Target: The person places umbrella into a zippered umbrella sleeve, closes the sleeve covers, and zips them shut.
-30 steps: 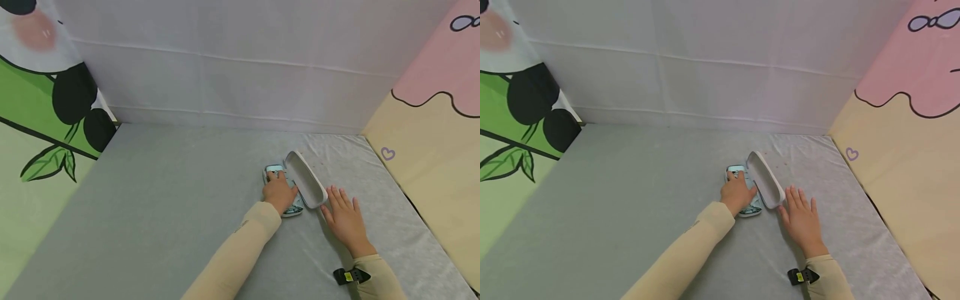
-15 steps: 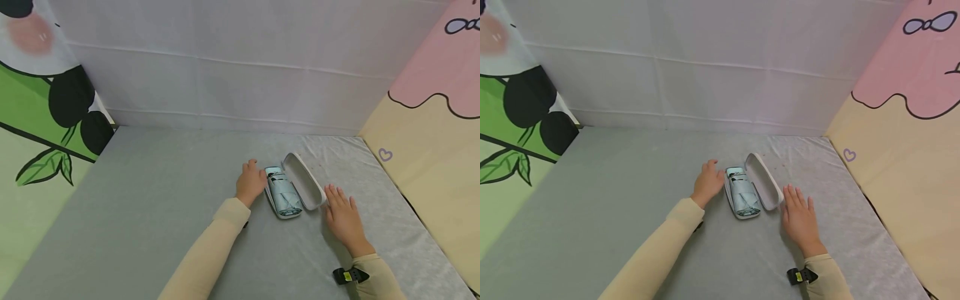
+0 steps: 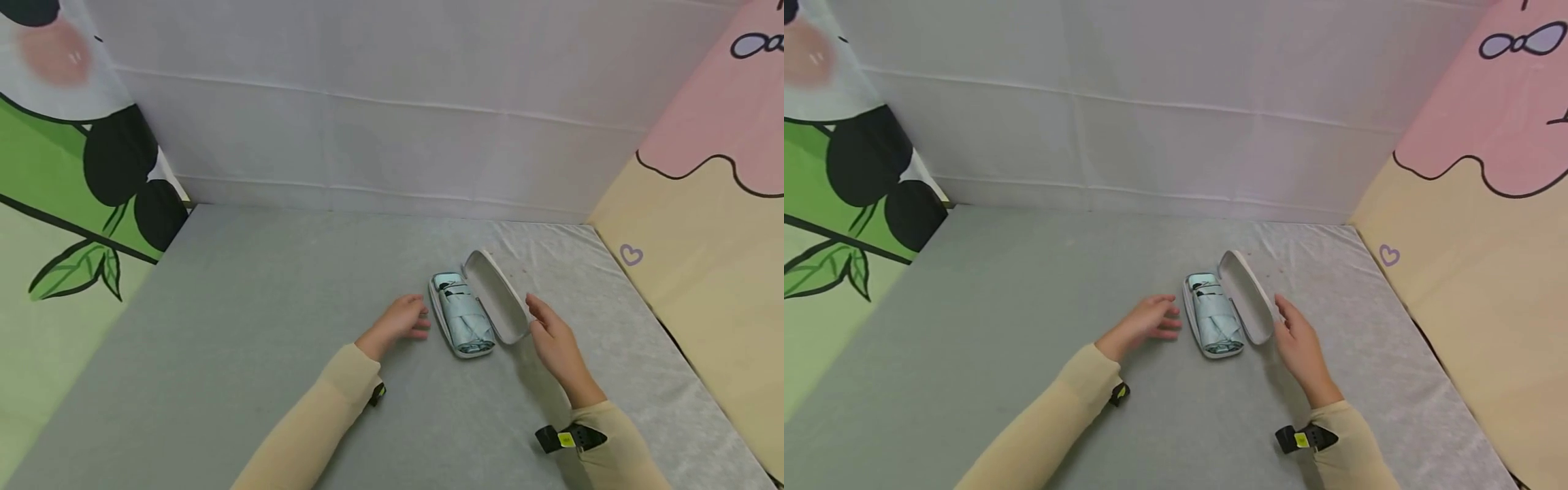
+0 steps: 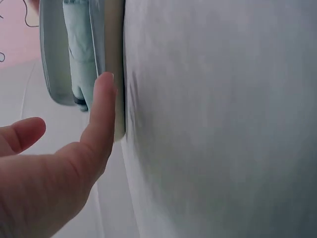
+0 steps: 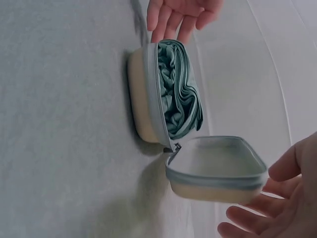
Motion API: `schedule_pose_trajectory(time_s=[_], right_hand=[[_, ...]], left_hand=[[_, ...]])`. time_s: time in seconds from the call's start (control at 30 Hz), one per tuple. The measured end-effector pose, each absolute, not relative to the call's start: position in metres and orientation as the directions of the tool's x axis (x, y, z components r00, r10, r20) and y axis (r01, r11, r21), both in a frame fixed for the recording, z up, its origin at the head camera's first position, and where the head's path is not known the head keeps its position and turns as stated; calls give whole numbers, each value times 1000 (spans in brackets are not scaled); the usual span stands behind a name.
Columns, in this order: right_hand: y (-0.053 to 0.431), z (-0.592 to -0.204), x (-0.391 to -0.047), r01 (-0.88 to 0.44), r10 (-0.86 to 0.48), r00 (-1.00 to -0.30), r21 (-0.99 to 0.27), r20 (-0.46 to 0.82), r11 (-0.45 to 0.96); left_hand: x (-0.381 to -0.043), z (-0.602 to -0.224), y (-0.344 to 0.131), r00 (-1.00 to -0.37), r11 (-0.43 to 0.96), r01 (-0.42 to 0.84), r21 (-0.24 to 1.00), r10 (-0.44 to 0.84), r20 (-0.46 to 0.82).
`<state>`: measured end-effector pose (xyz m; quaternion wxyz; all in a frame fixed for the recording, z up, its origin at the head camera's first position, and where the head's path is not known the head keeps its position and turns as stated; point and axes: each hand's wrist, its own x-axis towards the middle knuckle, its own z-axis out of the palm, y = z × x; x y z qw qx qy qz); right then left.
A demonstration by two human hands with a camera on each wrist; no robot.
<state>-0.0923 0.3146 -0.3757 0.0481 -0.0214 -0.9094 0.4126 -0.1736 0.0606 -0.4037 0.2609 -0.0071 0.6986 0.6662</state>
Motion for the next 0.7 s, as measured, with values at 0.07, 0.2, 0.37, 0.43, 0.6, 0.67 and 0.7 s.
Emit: schedule_pose_trajectory(time_s=[0.07, 0.2, 0.37, 0.43, 0.6, 0.67, 0.7], right_hand=[[311, -376, -93, -10, 73, -994, -753, 78, 658], [304, -378, -93, -32, 60, -994, -754, 94, 656], [295, -379, -91, -66, 42, -991, -755, 123, 653], [291, -379, -91, -73, 40, -991, -755, 131, 652], [282, -378, -91, -126, 15, -983, -737, 182, 664], [278, -379, -92, -152, 7, -978, -729, 210, 667], [276, -380, -91, -159, 6, -976, -728, 219, 667]], left_hand=[[-171, -405, 65, -853, 91, -377, 922, 355, -383], [-167, -407, 71, -838, 53, -404, 913, 378, -393], [-164, -409, 74, -820, 23, -429, 903, 409, -400], [-164, -410, 74, -812, 18, -438, 899, 420, -404], [-165, -410, 75, -802, 23, -451, 892, 429, -417], [-164, -409, 74, -800, 28, -454, 891, 427, -421], [-164, -409, 74, -800, 27, -454, 890, 428, -421]])
